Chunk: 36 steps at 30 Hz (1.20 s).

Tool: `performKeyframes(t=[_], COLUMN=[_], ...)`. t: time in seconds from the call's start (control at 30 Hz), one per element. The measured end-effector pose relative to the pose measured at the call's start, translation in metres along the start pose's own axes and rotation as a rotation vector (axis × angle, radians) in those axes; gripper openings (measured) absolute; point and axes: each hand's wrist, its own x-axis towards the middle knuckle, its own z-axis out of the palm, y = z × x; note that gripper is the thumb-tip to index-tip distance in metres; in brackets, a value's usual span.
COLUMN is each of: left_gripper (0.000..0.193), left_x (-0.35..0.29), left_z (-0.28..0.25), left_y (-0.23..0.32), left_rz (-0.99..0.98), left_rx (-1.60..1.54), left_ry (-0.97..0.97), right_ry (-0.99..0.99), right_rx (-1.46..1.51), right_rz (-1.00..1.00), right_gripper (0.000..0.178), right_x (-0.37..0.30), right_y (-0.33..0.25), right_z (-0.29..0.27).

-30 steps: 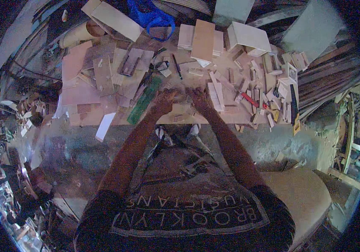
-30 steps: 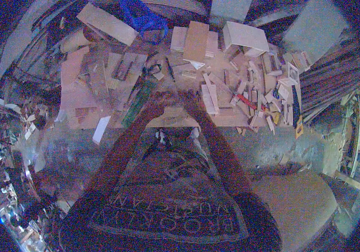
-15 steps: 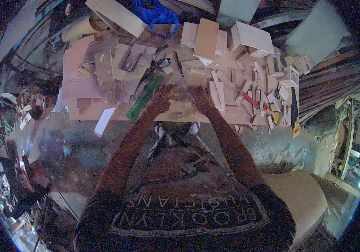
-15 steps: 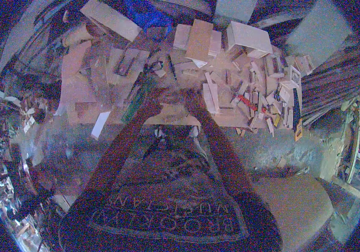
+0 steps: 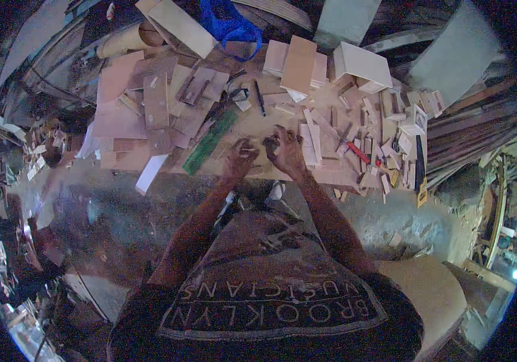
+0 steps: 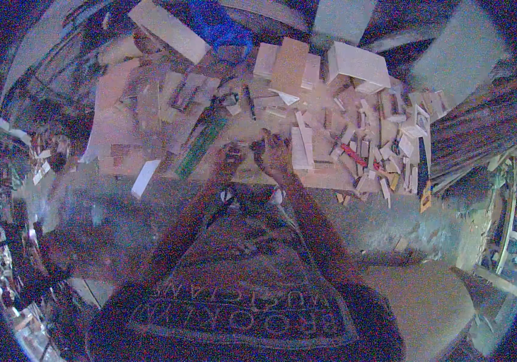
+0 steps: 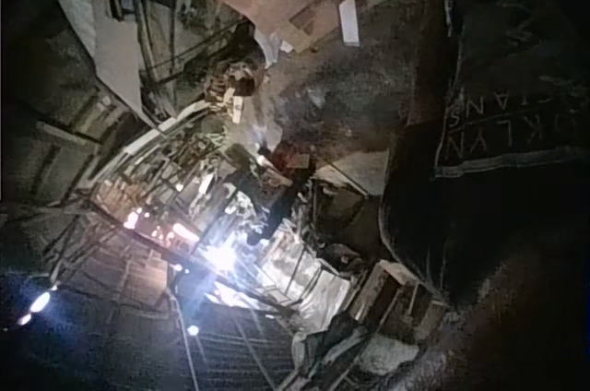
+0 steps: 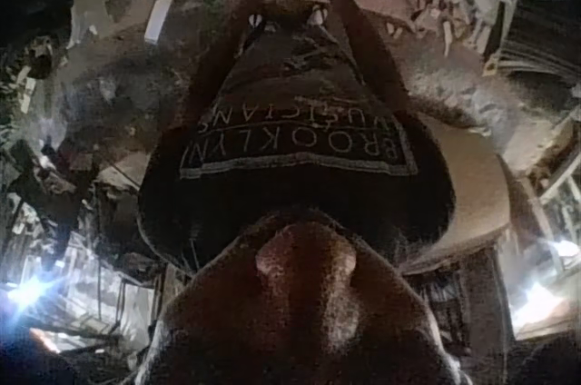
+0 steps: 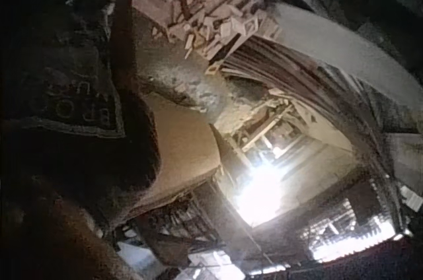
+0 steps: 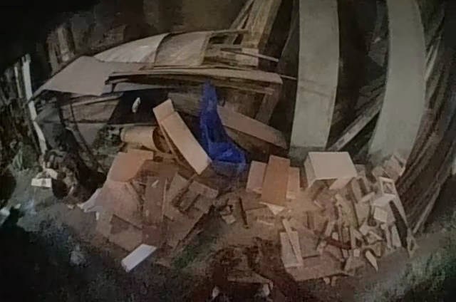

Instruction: Assembling small wooden components or boxes on a workbench in a workshop.

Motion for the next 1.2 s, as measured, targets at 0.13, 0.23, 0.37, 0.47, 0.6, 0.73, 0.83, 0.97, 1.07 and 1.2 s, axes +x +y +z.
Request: performKeyframes(t=[0.13, 0.23, 0.37, 0.47, 0.6, 0.73, 0.83, 0.97, 1.07, 1.2], left_gripper=[0.033, 0.033, 0.033, 0.030, 0.032, 0.031, 0.029, 0.030, 0.029, 0.027], left_x=[0.008, 0.012, 0.004, 0.010, 0.016, 0.019, 0.020, 0.019, 0.018, 0.017], left_z=[0.011, 0.004, 0.008, 0.005, -0.002, -0.005, -0.008, -0.012, -0.015, -0.014], left_y=[0.054, 0.086, 0.056, 0.073, 0.116, 0.118, 0.127, 0.130, 0.131, 0.128], left_rz=[-0.442, -0.554, -0.332, -0.130, -0.405, -0.354, -0.370, -0.374, -0.352, -0.372], left_rx=[-0.726, -0.724, -1.100, -0.825, -0.771, -0.743, -0.694, -0.750, -0.680, -0.611], left_ry=[-0.145, -0.118, -0.079, -0.187, -0.216, -0.218, -0.226, -0.218, -0.208, -0.162], right_ry=[0.133, 0.078, 0.076, 0.112, 0.217, 0.227, 0.227, 0.240, 0.251, 0.265], right_rx=[0.065, 0.080, 0.445, 0.454, 0.491, 0.485, 0.495, 0.507, 0.460, 0.454], right_rz=[-0.085, -0.008, 0.060, 0.057, 0.090, 0.189, 0.191, 0.182, 0.167, 0.118], right_gripper=[0.057, 0.054, 0.043, 0.035, 0.022, 0.017, 0.018, 0.018, 0.017, 0.017], right_x=[-0.011, -0.009, -0.011, -0.016, -0.022, -0.024, -0.024, -0.022, -0.022, -0.020], right_y=[-0.001, -0.012, -0.023, -0.027, -0.033, -0.040, -0.042, -0.049, -0.049, -0.053], right_z=[-0.005, -0.023, -0.046, -0.061, -0.071, -0.072, -0.072, -0.074, -0.070, -0.068])
